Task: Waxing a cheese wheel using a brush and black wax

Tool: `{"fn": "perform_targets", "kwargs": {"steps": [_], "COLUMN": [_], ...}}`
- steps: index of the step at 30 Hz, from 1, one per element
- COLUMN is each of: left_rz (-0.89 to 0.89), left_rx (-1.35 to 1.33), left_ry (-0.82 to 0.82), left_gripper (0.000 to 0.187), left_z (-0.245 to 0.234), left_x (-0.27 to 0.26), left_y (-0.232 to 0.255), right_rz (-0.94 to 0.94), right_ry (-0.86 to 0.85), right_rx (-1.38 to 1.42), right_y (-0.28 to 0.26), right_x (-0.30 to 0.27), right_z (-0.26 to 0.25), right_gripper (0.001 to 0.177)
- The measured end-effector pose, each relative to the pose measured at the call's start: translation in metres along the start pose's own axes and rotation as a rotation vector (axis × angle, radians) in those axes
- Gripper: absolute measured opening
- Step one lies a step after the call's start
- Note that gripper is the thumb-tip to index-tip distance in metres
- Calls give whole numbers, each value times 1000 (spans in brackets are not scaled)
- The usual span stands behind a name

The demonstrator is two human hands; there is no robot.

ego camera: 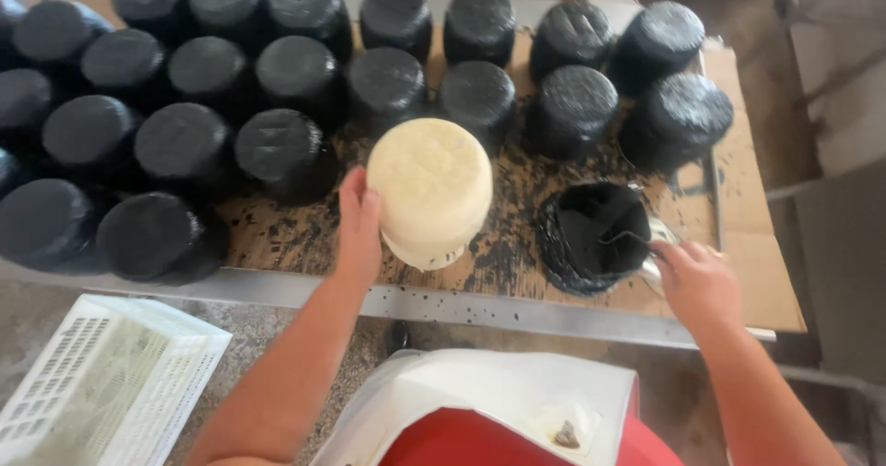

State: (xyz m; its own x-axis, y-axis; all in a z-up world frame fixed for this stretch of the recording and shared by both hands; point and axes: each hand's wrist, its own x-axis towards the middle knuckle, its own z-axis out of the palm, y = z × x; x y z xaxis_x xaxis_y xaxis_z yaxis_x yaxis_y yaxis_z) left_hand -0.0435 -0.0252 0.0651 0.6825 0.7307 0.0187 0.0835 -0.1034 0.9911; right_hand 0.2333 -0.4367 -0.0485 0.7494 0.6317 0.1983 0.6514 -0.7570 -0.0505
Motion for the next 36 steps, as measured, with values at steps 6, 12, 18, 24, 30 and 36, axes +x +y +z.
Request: {"fn": "perform_targets", "kwargs": {"steps": [6, 12, 18, 24, 30, 36], "left_rz": [-81, -42, -70, -213, -255, -219], "left_rx": [23, -152, -45, 40, 45, 13], "left_ry": [-13, -82, -24, -43, -37, -151], "left_gripper": [93, 65, 66, 73, 73, 72], "left_z": [-14, -25, -48, -61, -68, -55], "left_x": [-18, -50, -72, -79, -72, -57], "left_y": [-61, -75, -108, -102, -101, -73], "right_rz": [-91, -655, -815, -842, -767, -944], "right_ry": [-33, 315, 391, 238, -193, -88], "right_rx": [348, 464, 274, 36, -125, -20], "right_y": [-89, -197, -249, -226, -209, -260], "right_x": [41, 99, 135, 137, 147, 173], "right_z": [-116, -139, -124, -153, -197, -177], "right_gripper": [30, 14, 17, 16, 28, 26]}}
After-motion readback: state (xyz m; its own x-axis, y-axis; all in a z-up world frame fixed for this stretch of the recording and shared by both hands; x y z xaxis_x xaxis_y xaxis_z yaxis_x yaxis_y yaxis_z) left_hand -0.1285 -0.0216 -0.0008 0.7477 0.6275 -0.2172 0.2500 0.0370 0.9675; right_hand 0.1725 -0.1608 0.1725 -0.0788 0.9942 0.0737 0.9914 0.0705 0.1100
